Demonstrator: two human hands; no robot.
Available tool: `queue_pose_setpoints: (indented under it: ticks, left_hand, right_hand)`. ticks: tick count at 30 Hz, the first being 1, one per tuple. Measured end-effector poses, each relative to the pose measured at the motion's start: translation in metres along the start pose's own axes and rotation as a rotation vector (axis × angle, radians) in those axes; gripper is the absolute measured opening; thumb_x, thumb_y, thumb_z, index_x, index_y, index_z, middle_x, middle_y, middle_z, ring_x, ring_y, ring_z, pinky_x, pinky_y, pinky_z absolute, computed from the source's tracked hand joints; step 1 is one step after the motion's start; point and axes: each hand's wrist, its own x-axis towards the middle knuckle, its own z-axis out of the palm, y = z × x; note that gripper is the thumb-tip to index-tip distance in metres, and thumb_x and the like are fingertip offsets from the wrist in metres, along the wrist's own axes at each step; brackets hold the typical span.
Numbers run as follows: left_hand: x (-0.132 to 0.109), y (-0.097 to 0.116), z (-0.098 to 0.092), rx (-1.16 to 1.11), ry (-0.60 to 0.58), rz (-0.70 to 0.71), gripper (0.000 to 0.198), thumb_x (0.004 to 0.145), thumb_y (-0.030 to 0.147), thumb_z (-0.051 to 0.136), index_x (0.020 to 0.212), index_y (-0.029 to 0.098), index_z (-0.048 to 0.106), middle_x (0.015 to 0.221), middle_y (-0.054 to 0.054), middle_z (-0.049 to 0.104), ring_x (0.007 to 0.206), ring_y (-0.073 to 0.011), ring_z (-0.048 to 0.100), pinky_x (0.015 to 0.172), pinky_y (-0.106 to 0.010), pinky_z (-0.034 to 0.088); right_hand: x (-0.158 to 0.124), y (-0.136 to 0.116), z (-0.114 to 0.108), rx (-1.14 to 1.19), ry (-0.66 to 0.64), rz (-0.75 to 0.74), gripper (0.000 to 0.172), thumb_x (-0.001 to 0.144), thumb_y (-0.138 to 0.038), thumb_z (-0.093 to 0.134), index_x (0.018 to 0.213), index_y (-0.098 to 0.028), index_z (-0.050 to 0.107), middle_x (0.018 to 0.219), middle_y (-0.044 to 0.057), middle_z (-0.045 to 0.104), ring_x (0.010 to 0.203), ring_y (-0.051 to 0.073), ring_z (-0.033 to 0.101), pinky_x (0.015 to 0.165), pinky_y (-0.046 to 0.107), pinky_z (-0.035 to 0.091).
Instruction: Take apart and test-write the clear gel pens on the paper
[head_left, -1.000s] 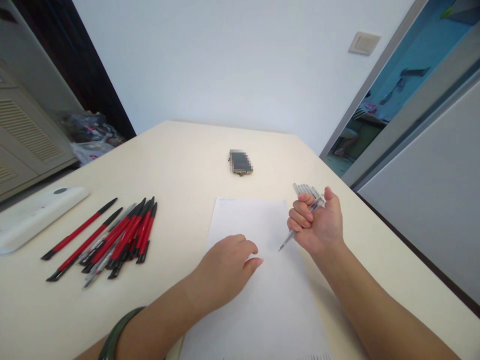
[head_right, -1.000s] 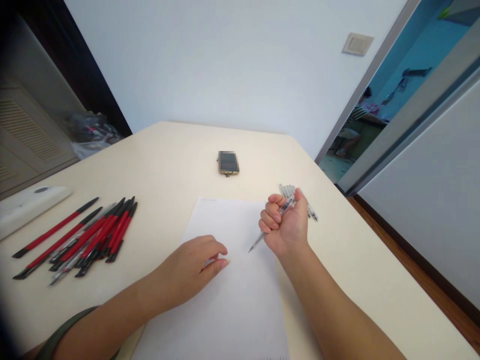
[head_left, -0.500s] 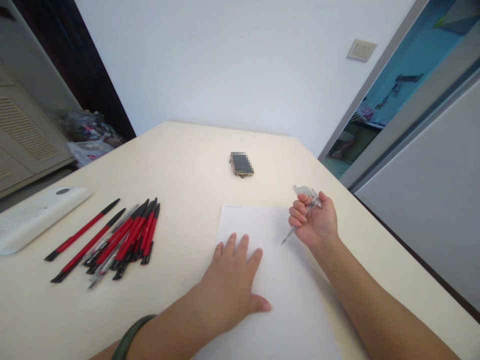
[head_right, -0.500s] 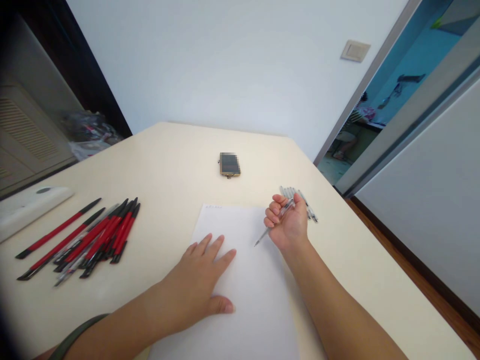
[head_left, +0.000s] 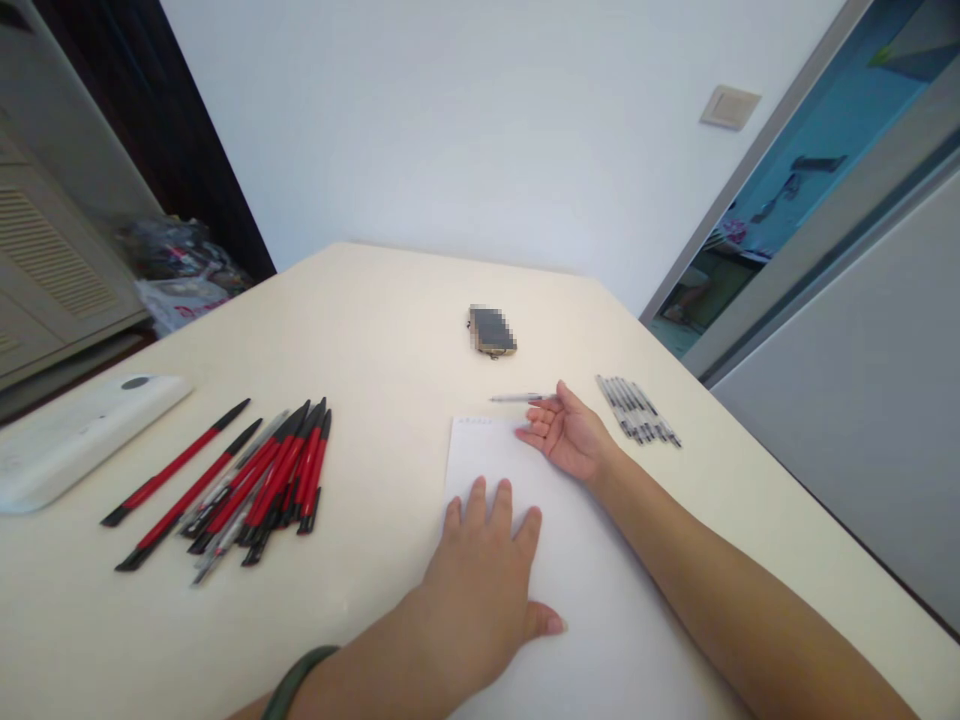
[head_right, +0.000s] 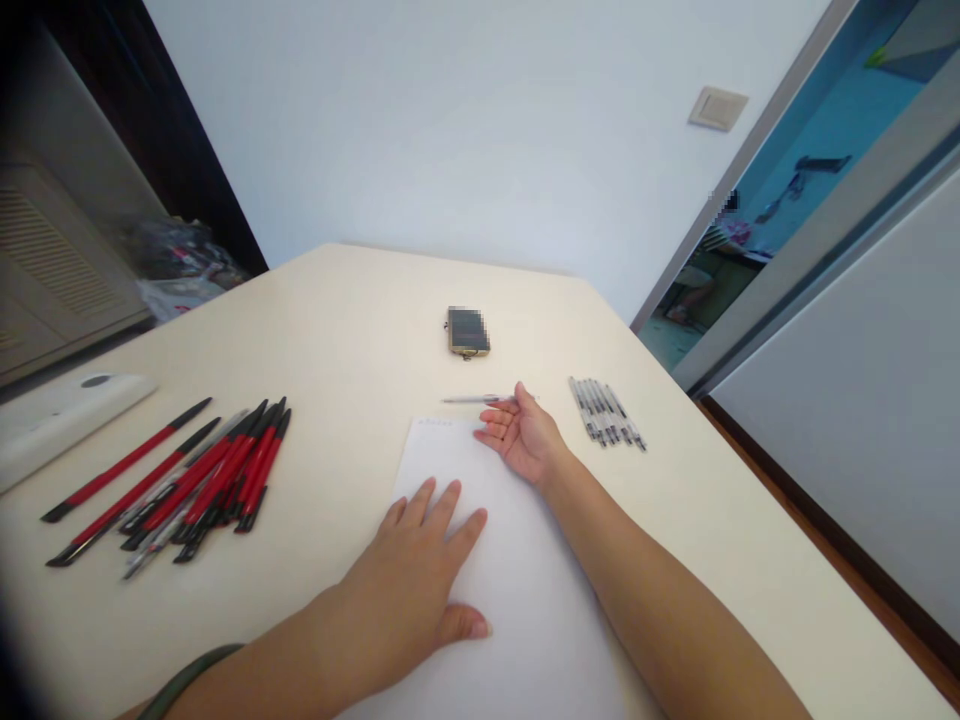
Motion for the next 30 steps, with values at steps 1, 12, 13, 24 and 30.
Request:
queue_pose_setpoints:
  ticks: [1,12,13,24,30]
  left_hand:
    - [0.0,0.0,-0.001,0.001,-0.007,0.0,0.079,0.061,0.066,0.046,0.127,0.024,0.032,0.137,-0.015,0.02,0.124,-0.0382,0.008,0.093,-0.055,0.016]
    - [0.0,0.001,-0.006,0.001,-0.033,0.0,0.076,0.063,0.062,0.047,0.127,0.023,0.033,0.137,-0.015,0.021,0.123,-0.0384,0.009,0.093,-0.056,0.017]
    - [0.001,0.002,-0.007,0.003,-0.043,-0.004,0.076,0.063,0.062,0.048,0.127,0.023,0.033,0.137,-0.015,0.021,0.123,-0.0385,0.009,0.093,-0.056,0.017]
    - [0.004,0.002,-0.008,0.002,-0.083,-0.03,0.077,0.063,0.061,0.048,0.128,0.023,0.032,0.137,-0.015,0.018,0.123,-0.0387,0.008,0.094,-0.057,0.015]
    - [0.006,0.002,-0.01,-0.004,-0.125,-0.039,0.08,0.061,0.062,0.049,0.128,0.023,0.031,0.137,-0.015,0.017,0.123,-0.039,0.006,0.094,-0.058,0.014]
  right_hand:
    - [0.002,0.001,0.0,-0.016,-0.025,-0.021,0.025,0.081,-0.032,0.04,0.079,-0.012,0.054,0.063,0.005,0.063,0.052,0.011,0.057,0.062,0.031,0.048]
    - [0.008,0.003,0.001,0.065,-0.027,-0.172,0.029,0.079,-0.043,0.041,0.087,-0.018,0.052,0.05,-0.003,0.053,0.051,0.01,0.056,0.065,0.032,0.05]
    - [0.007,0.004,0.001,0.048,-0.037,-0.171,0.025,0.078,-0.041,0.045,0.087,-0.018,0.053,0.052,-0.003,0.054,0.051,0.01,0.056,0.064,0.03,0.05]
    - [0.005,0.007,0.011,-0.002,0.006,-0.187,0.016,0.074,-0.033,0.05,0.071,-0.017,0.052,0.044,-0.004,0.052,0.043,0.01,0.053,0.056,0.028,0.049]
    - [0.004,0.015,0.02,-0.318,0.018,-0.254,0.025,0.068,-0.04,0.057,0.077,-0.016,0.054,0.057,0.0,0.058,0.048,0.009,0.053,0.054,0.024,0.046]
